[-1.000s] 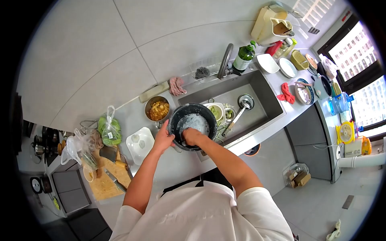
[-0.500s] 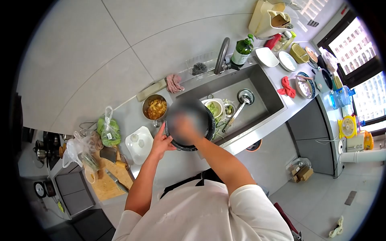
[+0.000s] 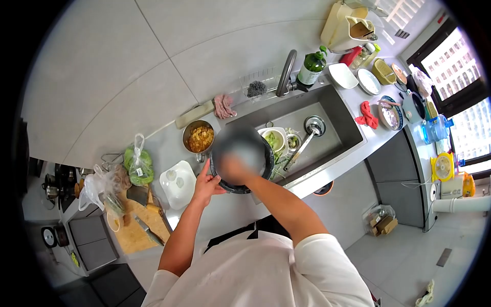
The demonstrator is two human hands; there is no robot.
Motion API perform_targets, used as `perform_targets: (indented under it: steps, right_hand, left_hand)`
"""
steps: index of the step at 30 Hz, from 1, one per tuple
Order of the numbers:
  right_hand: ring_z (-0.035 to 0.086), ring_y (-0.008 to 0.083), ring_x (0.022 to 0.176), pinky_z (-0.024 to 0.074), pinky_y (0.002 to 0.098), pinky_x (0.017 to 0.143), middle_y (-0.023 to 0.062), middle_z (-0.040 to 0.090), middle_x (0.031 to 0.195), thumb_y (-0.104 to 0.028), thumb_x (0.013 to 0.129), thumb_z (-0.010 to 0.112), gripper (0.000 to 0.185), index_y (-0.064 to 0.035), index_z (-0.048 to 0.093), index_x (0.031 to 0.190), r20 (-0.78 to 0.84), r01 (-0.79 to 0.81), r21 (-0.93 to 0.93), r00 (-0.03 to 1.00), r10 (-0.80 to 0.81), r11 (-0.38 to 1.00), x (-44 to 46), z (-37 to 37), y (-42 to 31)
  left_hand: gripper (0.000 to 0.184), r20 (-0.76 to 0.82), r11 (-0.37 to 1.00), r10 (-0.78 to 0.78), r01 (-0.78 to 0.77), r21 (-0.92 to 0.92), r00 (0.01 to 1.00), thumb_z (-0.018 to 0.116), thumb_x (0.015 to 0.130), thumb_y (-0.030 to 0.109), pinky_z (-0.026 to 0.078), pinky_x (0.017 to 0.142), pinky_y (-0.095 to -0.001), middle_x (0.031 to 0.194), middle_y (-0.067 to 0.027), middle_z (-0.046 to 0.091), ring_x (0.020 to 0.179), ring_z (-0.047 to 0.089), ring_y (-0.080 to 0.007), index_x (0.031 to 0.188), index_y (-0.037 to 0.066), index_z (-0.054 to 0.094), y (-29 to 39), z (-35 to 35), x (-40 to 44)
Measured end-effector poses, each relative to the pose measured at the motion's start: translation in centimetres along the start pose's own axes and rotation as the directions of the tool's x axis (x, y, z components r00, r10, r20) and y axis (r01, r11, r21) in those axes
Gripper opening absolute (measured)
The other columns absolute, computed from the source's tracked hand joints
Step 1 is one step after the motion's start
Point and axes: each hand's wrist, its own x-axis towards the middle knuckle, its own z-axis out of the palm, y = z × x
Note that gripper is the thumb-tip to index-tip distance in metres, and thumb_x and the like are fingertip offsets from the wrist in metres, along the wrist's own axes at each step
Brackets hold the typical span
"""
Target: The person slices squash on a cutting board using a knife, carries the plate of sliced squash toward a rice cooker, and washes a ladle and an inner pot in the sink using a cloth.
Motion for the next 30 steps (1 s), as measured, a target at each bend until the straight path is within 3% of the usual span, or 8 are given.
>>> perform_targets:
  steps: [4, 6, 9, 16, 20, 22, 26, 30]
  right_hand:
    - [0.065, 0.0295, 0.102, 0.0507, 0.0428, 0.089, 0.0159, 0.066, 0.117, -0.012, 0.099, 0.059, 0.033, 0.0026, 0.063, 0.128, 0.067, -0.009, 0.217, 0.998, -0.005, 0.976, 0.0, 1.2, 0.7]
    - [0.064, 0.0268, 0.112, 0.0518, 0.0412, 0.099, 0.0156, 0.064, 0.126, -0.012, 0.101, 0.057, 0.037, 0.0005, 0.059, 0.135, -0.131, -0.059, -0.519, 0.991, -0.012, 0.853, 0.1, 3.2, 1.6]
    - [0.064, 0.0289, 0.110, 0.0512, 0.0433, 0.094, 0.0160, 0.066, 0.122, -0.015, 0.098, 0.060, 0.037, 0.0009, 0.062, 0.131, -0.599, -0.245, -0.240, 0.799, 0.056, 0.939, 1.8, 5.2, 3.0]
    - [0.063, 0.0321, 0.109, 0.0509, 0.0468, 0.095, 0.0201, 0.065, 0.124, -0.018, 0.096, 0.063, 0.043, -0.0010, 0.060, 0.136, 0.017, -0.135, 0.202, 0.991, 0.134, 0.970, 0.0, 1.2, -1.0]
    - [0.066, 0.0368, 0.111, 0.0513, 0.0466, 0.097, 0.0240, 0.068, 0.124, -0.015, 0.094, 0.063, 0.049, 0.0004, 0.059, 0.140, -0.295, -0.056, -0.158, 0.955, 0.006, 0.986, 1.6, 3.2, 0.1]
    - [0.067, 0.0412, 0.117, 0.0509, 0.0445, 0.102, 0.0294, 0.067, 0.129, -0.010, 0.092, 0.061, 0.054, 0.0016, 0.056, 0.145, -0.002, -0.393, 0.863, 0.625, 0.781, 0.318, 4.4, 0.9, -1.7]
    - [0.064, 0.0430, 0.123, 0.0489, 0.0415, 0.108, 0.0308, 0.063, 0.135, -0.006, 0.090, 0.059, 0.059, 0.0019, 0.053, 0.148, 0.336, -0.336, 0.556, 0.927, 0.163, 0.761, 1.2, -1.2, -0.8]
    - [0.060, 0.0449, 0.127, 0.0476, 0.0418, 0.109, 0.0309, 0.060, 0.139, -0.004, 0.088, 0.059, 0.064, 0.0004, 0.049, 0.151, 0.014, -0.310, 0.705, 0.906, 0.424, 0.638, 2.5, -0.3, -0.6]
  left_hand:
    - [0.085, 0.004, 1.000, 0.010, -0.010, -0.020, 1.000, 0.060, 0.103, 0.002, 0.067, 0.065, -0.0376, 0.102, -0.0136, 0.067, 0.071, 0.070, -0.0194, 0.169, 0.028, 0.013, 0.1, 0.2, -0.3]
    - [0.086, -0.019, 1.000, -0.011, 0.011, -0.013, 1.000, 0.061, 0.102, 0.000, 0.068, 0.067, -0.0411, 0.097, -0.0091, 0.061, 0.069, 0.064, -0.0170, 0.169, 0.028, 0.016, 0.1, 0.2, -0.3]
    - [0.086, 0.005, 0.999, 0.013, -0.013, -0.042, 1.000, 0.062, 0.102, 0.000, 0.067, 0.067, -0.0418, 0.098, -0.0097, 0.063, 0.070, 0.065, -0.0177, 0.169, 0.028, 0.015, -0.2, 0.0, -0.2]
    - [0.089, -0.007, 0.999, -0.027, 0.026, -0.033, 1.000, 0.062, 0.102, 0.001, 0.067, 0.067, -0.0417, 0.102, -0.0112, 0.066, 0.071, 0.069, -0.0194, 0.169, 0.028, 0.011, -0.2, 0.2, 0.2]
    - [0.090, -0.003, 0.999, -0.023, 0.023, -0.029, 1.000, 0.063, 0.101, 0.002, 0.067, 0.066, -0.0410, 0.102, -0.0122, 0.066, 0.071, 0.069, -0.0201, 0.169, 0.024, 0.009, -0.5, 0.1, 0.4]
    - [0.090, -0.016, 0.999, -0.019, 0.019, -0.026, 1.000, 0.063, 0.101, 0.002, 0.066, 0.066, -0.0405, 0.102, -0.0127, 0.066, 0.071, 0.070, -0.0206, 0.169, 0.023, 0.008, -0.5, -0.2, 0.3]
    - [0.094, -0.013, 0.990, -0.051, 0.049, -0.133, 0.999, 0.065, 0.100, 0.001, 0.067, 0.064, -0.0388, 0.101, -0.0156, 0.066, 0.068, 0.071, -0.0234, 0.169, 0.023, 0.005, -0.5, -0.1, 0.5]
    - [0.094, 0.011, 0.987, -0.033, 0.034, -0.160, 0.999, 0.066, 0.100, 0.003, 0.067, 0.067, -0.0412, 0.105, -0.0155, 0.064, 0.072, 0.072, -0.0251, 0.169, 0.022, 0.004, -1.1, 0.0, 0.8]
